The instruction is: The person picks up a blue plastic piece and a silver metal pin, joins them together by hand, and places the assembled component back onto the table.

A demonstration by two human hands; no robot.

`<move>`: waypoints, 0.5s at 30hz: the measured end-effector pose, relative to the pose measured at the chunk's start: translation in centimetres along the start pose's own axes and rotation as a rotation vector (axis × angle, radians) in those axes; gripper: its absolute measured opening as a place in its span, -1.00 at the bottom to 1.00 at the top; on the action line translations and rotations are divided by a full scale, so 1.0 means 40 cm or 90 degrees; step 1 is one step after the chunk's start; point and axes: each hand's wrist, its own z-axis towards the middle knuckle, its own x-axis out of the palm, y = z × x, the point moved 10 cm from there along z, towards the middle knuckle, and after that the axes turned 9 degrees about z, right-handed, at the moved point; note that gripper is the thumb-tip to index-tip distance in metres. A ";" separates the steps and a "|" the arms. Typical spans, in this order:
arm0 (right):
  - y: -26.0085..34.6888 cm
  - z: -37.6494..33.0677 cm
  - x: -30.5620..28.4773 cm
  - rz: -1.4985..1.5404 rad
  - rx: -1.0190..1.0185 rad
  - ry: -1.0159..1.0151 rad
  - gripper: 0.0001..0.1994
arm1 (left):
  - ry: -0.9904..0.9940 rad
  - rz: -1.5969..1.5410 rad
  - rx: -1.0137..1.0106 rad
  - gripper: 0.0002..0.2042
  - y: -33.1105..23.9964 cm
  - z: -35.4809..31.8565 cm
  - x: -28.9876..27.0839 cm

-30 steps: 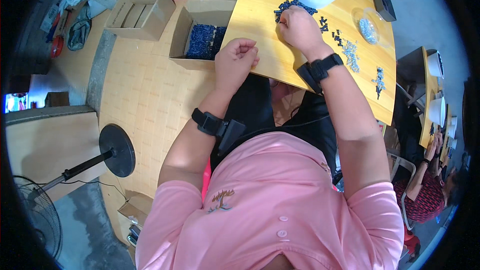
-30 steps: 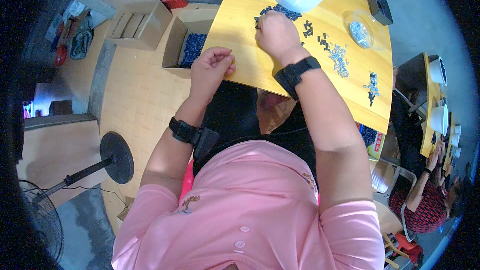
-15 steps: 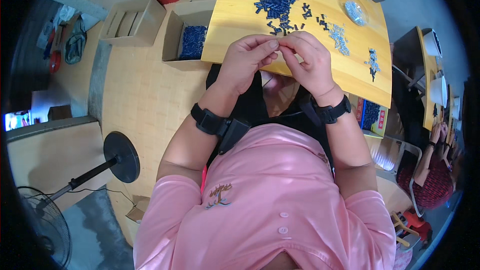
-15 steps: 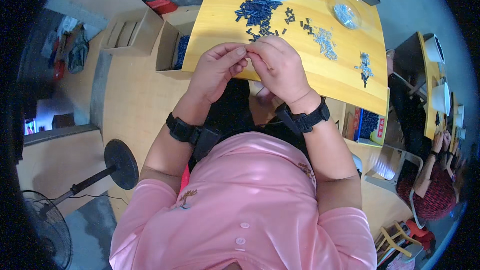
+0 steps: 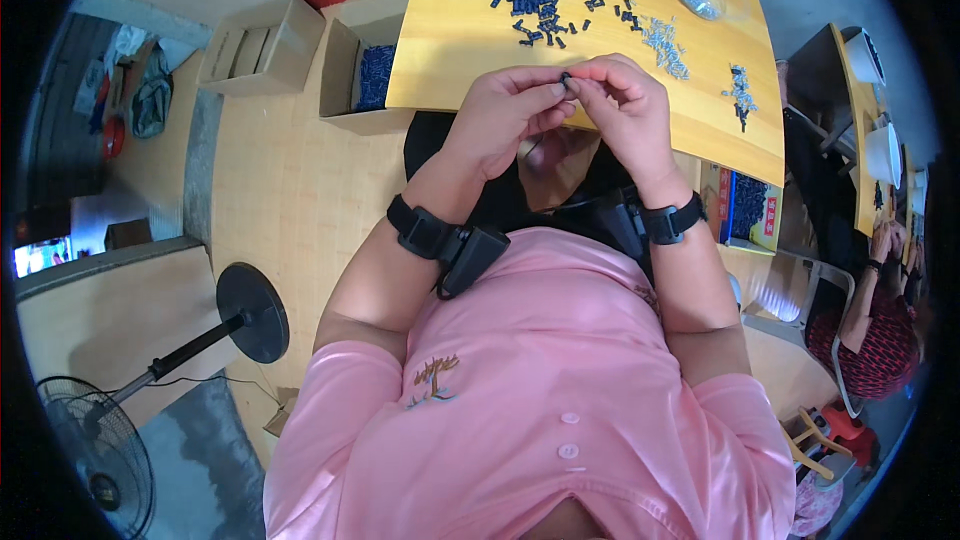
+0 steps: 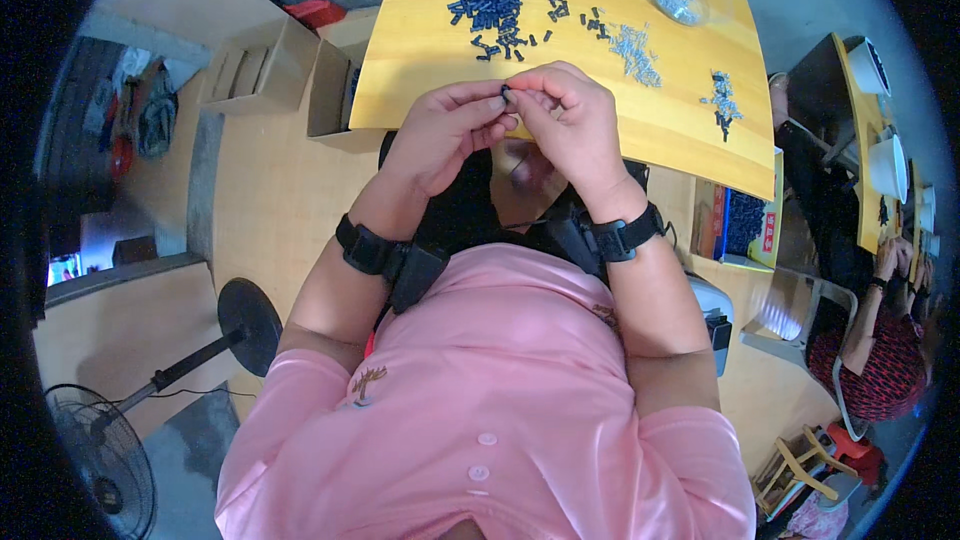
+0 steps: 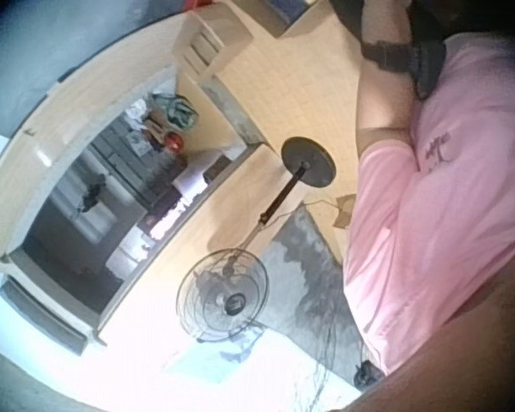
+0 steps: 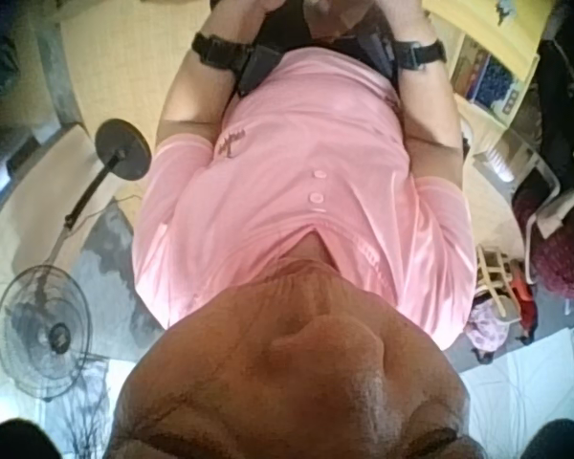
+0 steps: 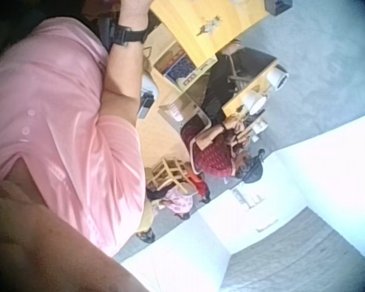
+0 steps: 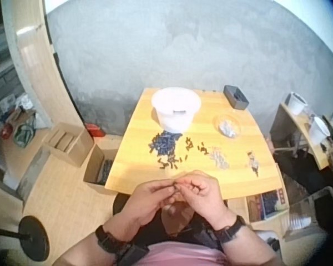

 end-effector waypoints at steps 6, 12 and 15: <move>0.018 0.000 0.022 -0.116 -0.009 0.073 -0.84 | -0.025 0.036 -0.024 -0.79 0.023 0.006 -0.023; 0.053 -0.006 0.047 -0.246 -0.105 0.113 -0.79 | -0.028 0.067 -0.051 -0.80 0.044 0.006 -0.025; 0.041 -0.005 0.044 -0.264 -0.092 0.119 -0.80 | -0.019 0.074 -0.074 -0.80 0.045 0.001 -0.021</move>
